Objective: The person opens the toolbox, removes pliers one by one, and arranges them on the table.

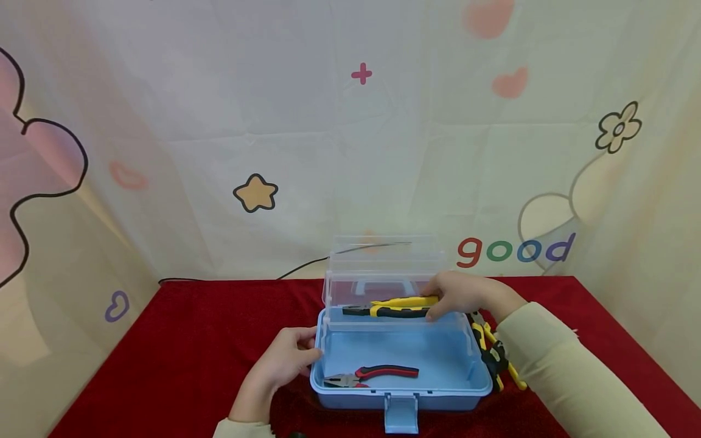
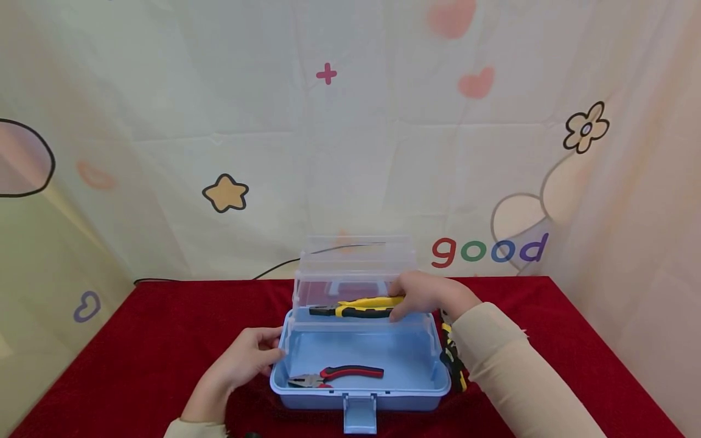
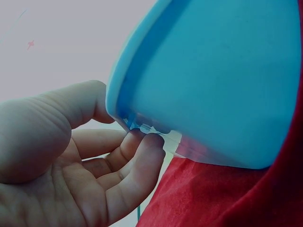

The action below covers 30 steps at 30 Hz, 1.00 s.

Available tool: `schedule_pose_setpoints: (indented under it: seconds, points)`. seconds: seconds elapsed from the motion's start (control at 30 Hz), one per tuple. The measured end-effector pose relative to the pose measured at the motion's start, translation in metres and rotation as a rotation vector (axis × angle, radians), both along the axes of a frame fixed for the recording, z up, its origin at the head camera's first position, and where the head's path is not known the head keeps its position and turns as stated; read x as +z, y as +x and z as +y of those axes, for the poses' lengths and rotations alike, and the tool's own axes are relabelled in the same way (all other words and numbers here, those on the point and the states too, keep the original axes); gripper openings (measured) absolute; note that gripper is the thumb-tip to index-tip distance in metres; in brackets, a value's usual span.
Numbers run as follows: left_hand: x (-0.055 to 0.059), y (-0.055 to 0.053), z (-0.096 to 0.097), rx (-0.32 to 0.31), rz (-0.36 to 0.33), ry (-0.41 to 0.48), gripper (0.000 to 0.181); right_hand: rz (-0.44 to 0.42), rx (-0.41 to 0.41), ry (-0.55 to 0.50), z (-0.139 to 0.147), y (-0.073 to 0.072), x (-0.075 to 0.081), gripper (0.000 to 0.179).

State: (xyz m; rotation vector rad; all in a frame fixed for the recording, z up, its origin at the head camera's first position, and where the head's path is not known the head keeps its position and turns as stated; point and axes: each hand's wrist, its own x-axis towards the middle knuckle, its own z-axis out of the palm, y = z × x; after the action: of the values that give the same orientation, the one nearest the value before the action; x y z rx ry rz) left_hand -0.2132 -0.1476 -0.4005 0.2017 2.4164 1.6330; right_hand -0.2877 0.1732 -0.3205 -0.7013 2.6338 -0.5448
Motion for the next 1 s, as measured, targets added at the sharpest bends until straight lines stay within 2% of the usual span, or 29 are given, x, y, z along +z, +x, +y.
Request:
schedule_pose_setpoints:
  seconds: [0.1, 0.23, 0.5, 0.8, 1.0]
  points:
    - [0.0, 0.0, 0.0, 0.004, -0.002, -0.006, 0.05, -0.034, 0.018, -0.013, 0.001, 0.002, 0.002, 0.021]
    - [-0.001, -0.001, -0.001, 0.011, -0.007, -0.018, 0.051, -0.055, -0.005, -0.016, -0.002, 0.007, 0.002, 0.019]
    - [-0.003, -0.001, 0.0, 0.007, -0.004, -0.014, 0.05, -0.031, -0.041, -0.019, -0.005, 0.011, -0.003, 0.023]
    - [-0.002, -0.001, 0.0, -0.001, 0.005, -0.009, 0.05, 0.085, -0.1, -0.104, 0.0, 0.014, -0.016, 0.039]
    - [-0.002, -0.001, 0.0, 0.0, 0.0, -0.009, 0.05, 0.121, -0.11, -0.158, 0.0, 0.018, -0.022, 0.049]
